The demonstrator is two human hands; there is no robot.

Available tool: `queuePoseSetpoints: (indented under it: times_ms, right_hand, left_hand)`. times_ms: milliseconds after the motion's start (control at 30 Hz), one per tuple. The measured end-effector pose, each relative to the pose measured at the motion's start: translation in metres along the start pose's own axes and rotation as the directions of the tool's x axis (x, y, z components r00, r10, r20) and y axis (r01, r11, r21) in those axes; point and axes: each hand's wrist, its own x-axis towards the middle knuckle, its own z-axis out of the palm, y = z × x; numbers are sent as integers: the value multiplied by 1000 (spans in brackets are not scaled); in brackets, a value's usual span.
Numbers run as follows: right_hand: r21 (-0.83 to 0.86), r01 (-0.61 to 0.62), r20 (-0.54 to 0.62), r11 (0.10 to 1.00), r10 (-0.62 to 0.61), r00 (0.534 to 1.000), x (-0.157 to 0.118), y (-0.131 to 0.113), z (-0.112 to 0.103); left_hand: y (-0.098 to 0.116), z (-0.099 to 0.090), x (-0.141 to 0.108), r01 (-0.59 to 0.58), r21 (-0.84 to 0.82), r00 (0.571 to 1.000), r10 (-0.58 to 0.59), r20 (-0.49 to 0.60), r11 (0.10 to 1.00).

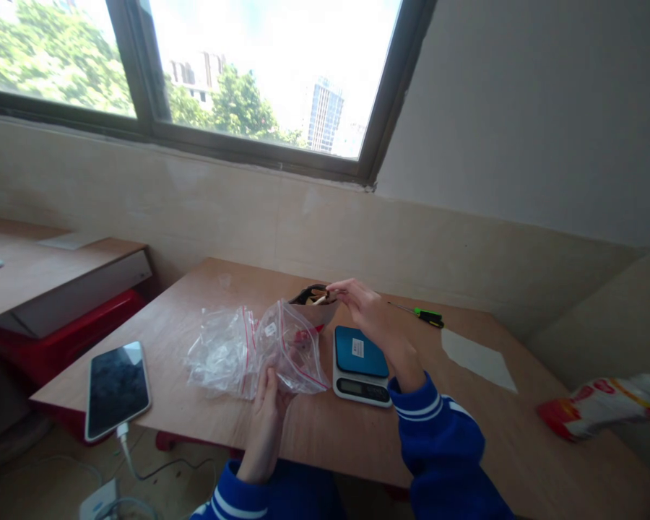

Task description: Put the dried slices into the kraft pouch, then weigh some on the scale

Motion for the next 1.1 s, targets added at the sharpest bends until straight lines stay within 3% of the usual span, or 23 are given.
queuePoseSetpoints:
  times_ms: [300,500,700,900,1100]
  right_hand:
    - [-25,-20,57,1000,21,998,12,-1,3]
    - [-12,-87,-69,996,86,994,10,5,6]
    - [45,-44,-150,998,50,987,13,-8,9]
    - [101,32,-61,994,-26,998,18,-13,23]
    - [55,34,-56,998,-31,998,15,0,29]
  left_hand:
    - [-2,-10,1,-11,14,998,11,59,1000]
    - [-1,-13,3,-35,26,998,34,50,999]
    - [-2,-16,5,-34,17,998,33,46,999]
    - [-1,-14,4,-50,30,997,48,59,998]
    - [-4,-21,7,-57,47,998,56,14,997]
